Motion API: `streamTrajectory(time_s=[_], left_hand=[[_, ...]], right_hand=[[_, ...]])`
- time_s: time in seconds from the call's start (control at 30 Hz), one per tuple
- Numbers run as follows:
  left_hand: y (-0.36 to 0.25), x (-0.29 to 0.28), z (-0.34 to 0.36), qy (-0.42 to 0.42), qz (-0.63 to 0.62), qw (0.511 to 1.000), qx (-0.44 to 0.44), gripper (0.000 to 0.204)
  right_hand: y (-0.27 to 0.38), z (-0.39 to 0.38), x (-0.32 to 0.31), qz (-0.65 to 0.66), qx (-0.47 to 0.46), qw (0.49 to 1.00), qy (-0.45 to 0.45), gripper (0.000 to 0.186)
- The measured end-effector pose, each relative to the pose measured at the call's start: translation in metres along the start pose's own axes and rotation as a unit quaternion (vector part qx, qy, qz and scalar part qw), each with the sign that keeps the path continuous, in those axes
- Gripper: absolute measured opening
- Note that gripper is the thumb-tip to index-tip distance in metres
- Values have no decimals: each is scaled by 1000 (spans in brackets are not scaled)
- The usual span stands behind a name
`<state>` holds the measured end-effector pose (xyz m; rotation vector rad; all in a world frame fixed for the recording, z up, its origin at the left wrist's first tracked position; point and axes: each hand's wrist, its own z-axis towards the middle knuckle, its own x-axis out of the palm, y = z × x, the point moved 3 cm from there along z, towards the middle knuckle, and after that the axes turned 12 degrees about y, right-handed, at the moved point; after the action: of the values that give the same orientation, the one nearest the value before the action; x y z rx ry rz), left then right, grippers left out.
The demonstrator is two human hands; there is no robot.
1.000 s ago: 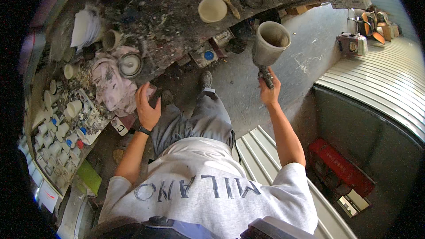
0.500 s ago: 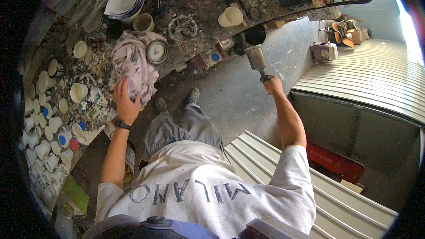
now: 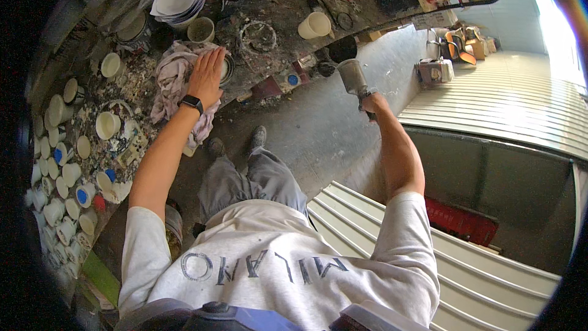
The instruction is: The person spray paints a white car hood with a spray gun inside a paint booth, then moves to a workbench to clean the spray gun and prepare paint.
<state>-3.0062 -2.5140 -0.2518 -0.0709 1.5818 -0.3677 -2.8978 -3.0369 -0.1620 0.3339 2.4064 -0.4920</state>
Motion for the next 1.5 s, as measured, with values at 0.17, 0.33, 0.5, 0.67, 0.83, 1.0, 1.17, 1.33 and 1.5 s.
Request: streamTrajectory(time_s=[0.17, 0.33, 0.5, 0.67, 0.83, 1.0, 1.17, 1.33, 1.5], left_hand=[[8, 12, 11, 30, -15, 999, 0, 91], [-10, -10, -3, 28, -149, 986, -74, 107], [-93, -14, -15, 86, -364, 927, -4, 120], [-158, -18, 4, 28, -399, 915, 49, 120], [-175, -25, 15, 29, -424, 900, 101, 118], [-183, -30, 12, 0, -357, 924, 138, 118], [-174, -9, 21, 57, -165, 980, 94, 111], [-213, 19, 76, -10, -281, 958, 57, 30], [-256, 47, 147, 47, 107, 993, -27, 46]], right_hand=[[-1, -39, -33, -92, -37, 990, -95, 31], [-5, -105, -48, -168, -119, 965, -163, 33], [8, -198, -52, -249, -221, 917, -221, 56], [20, -268, -56, -374, -234, 853, -278, 67], [19, -301, -57, -483, -254, 722, -425, 65], [4, -303, -53, -435, -259, 723, -469, 69], [-26, -272, -29, -330, -232, 844, -353, 71], [-61, -233, -2, -268, -190, 905, -272, 70], [-90, -182, 3, -222, -153, 930, -249, 63]])
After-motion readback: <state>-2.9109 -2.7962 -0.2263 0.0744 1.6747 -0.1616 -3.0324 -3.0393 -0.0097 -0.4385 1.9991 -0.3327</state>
